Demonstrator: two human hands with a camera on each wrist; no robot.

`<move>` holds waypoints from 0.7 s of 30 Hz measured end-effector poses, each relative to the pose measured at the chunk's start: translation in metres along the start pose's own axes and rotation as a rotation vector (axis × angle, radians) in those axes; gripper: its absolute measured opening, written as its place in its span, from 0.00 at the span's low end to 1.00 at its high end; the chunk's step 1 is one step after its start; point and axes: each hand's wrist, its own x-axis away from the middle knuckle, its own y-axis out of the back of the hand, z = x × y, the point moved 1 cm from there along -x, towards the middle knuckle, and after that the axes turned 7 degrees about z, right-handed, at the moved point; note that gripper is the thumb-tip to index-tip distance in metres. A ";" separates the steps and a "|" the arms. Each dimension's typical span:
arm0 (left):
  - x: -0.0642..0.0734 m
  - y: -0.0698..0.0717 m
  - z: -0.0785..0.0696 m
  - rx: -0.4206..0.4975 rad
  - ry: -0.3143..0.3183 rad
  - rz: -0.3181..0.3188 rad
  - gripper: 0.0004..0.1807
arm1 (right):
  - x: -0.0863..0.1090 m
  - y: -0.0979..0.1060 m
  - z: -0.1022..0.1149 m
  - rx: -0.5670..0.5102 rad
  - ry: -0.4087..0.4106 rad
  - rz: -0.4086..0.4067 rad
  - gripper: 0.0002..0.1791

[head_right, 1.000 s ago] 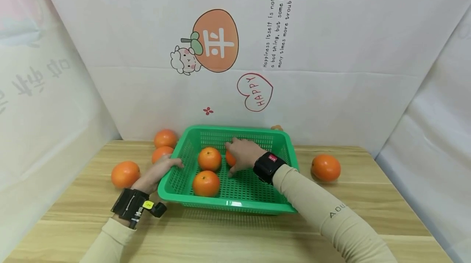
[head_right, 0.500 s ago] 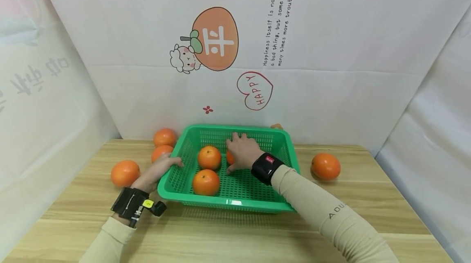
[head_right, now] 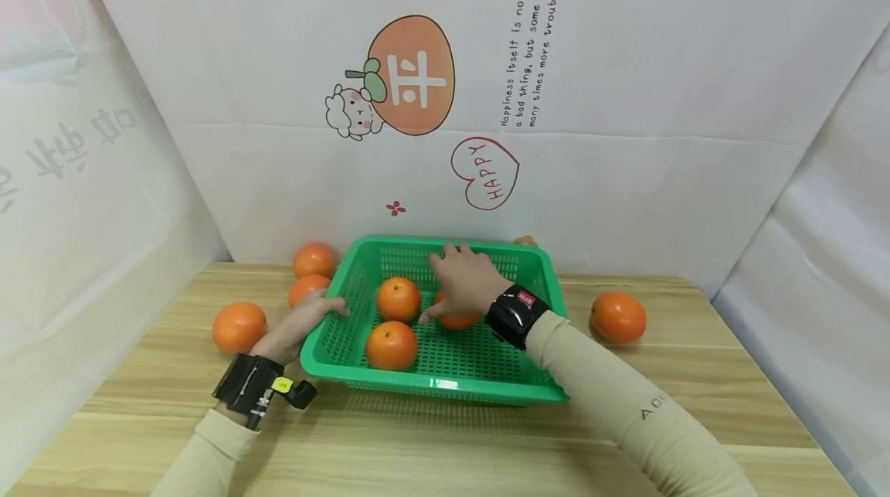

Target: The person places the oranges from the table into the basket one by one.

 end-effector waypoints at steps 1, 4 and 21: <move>0.000 0.000 0.000 -0.001 -0.002 -0.001 0.38 | 0.002 0.003 -0.001 -0.011 -0.002 -0.009 0.55; 0.000 -0.001 -0.001 -0.003 -0.002 -0.004 0.38 | 0.010 0.014 -0.005 -0.047 -0.011 -0.030 0.56; 0.000 -0.001 -0.001 -0.015 0.011 -0.002 0.39 | 0.082 0.058 -0.045 -0.137 -0.090 -0.078 0.51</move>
